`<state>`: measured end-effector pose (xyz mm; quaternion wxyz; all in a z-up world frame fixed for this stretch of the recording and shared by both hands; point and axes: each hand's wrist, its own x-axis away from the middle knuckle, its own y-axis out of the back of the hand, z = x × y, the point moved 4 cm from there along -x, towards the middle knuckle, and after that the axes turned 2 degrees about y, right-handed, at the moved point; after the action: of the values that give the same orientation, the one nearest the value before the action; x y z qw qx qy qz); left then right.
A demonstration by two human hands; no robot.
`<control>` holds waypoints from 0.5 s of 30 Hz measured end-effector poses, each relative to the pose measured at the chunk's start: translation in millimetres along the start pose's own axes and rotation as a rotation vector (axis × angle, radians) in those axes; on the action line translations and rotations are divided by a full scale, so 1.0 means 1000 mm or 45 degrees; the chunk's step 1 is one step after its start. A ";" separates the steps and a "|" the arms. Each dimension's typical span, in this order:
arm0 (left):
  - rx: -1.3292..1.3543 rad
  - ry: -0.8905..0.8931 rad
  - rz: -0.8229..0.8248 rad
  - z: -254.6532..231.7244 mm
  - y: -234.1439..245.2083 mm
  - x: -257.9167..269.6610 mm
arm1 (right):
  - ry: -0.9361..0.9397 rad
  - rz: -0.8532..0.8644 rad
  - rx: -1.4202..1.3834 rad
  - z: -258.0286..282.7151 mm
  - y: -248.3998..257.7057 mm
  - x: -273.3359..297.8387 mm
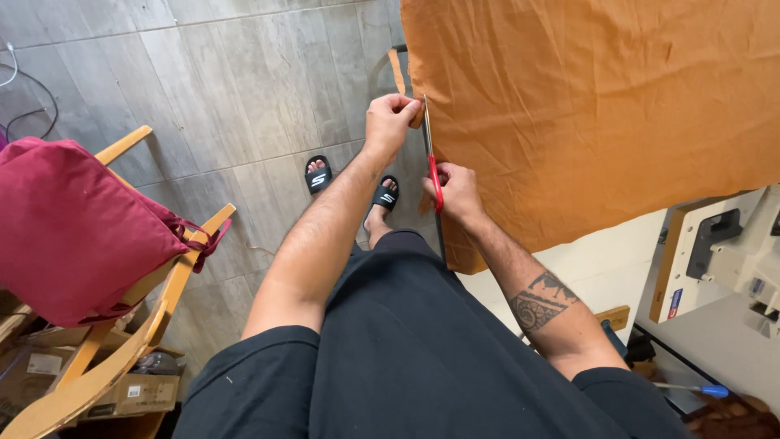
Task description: Measuring and cutting a large sheet of brown leather into specific shapes and strips using scissors in a workshop environment.
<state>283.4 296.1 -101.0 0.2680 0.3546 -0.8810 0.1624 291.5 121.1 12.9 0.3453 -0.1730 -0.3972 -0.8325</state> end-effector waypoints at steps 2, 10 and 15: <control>-0.003 0.020 0.008 -0.002 0.004 0.004 | -0.025 0.015 0.009 0.010 0.002 0.001; 0.022 -0.004 0.015 0.007 0.001 0.004 | -0.059 0.073 -0.030 0.030 0.004 -0.023; 0.055 0.029 0.095 0.004 0.002 0.004 | -0.015 -0.005 0.056 0.012 0.003 -0.033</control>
<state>278.4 294.1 -102.0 0.2642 0.3251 -0.8868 0.1952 317.0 143.3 3.8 0.3450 -0.1695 -0.4177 -0.8233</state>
